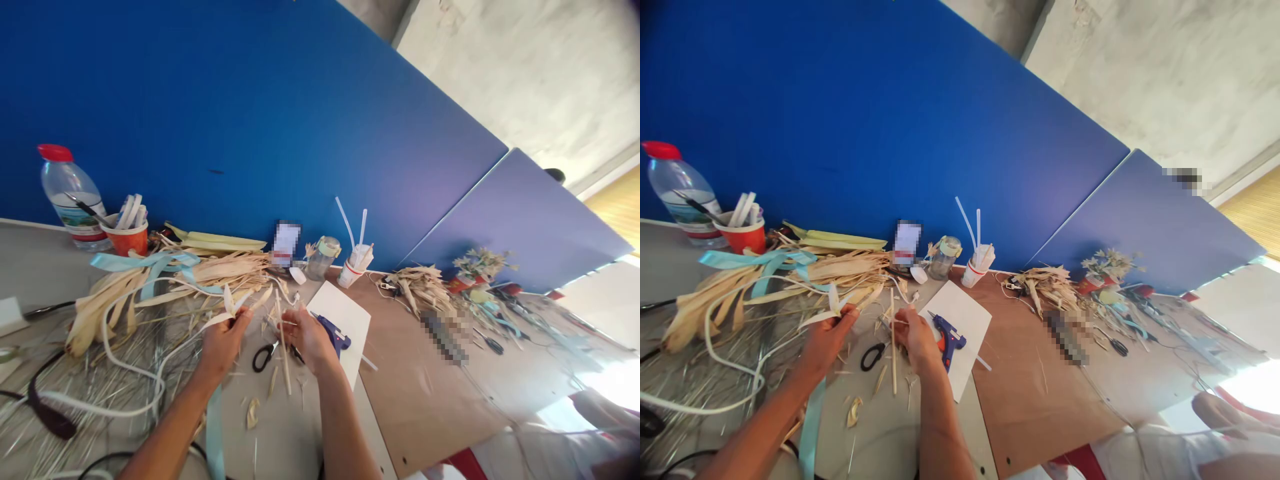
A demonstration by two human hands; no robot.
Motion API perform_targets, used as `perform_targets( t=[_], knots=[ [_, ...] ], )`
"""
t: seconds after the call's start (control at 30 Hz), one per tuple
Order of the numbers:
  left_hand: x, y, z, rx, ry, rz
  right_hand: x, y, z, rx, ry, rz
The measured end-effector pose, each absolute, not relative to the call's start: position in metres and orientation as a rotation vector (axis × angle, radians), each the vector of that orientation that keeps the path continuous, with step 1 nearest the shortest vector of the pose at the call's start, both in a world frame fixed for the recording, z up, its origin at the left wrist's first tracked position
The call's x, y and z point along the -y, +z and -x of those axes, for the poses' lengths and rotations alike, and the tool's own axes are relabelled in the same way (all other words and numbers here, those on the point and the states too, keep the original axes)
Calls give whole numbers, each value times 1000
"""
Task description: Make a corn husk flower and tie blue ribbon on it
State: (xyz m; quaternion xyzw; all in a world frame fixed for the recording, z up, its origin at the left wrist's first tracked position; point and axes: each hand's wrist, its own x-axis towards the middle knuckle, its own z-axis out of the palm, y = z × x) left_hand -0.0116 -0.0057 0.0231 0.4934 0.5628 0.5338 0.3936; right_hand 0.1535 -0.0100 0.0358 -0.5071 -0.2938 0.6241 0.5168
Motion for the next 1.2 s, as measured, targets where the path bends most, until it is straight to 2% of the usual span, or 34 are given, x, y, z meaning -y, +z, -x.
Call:
perform_targets(
  t=[0.2,0.57,0.97,1.2],
  knots=[
    [8,25,7,-1412,1353,-1236,7,32,-153,964,1018,1324],
    [17,35,-5,-1315,1196,-1253,16,41,-131,922,1490,1057],
    [17,26,-6,-1245,1158,-1330,10,36,-137,874,1106,1171],
    [18,33,-6,-1202,1184,-1285,7,42,-145,701,1265,962]
  ],
)
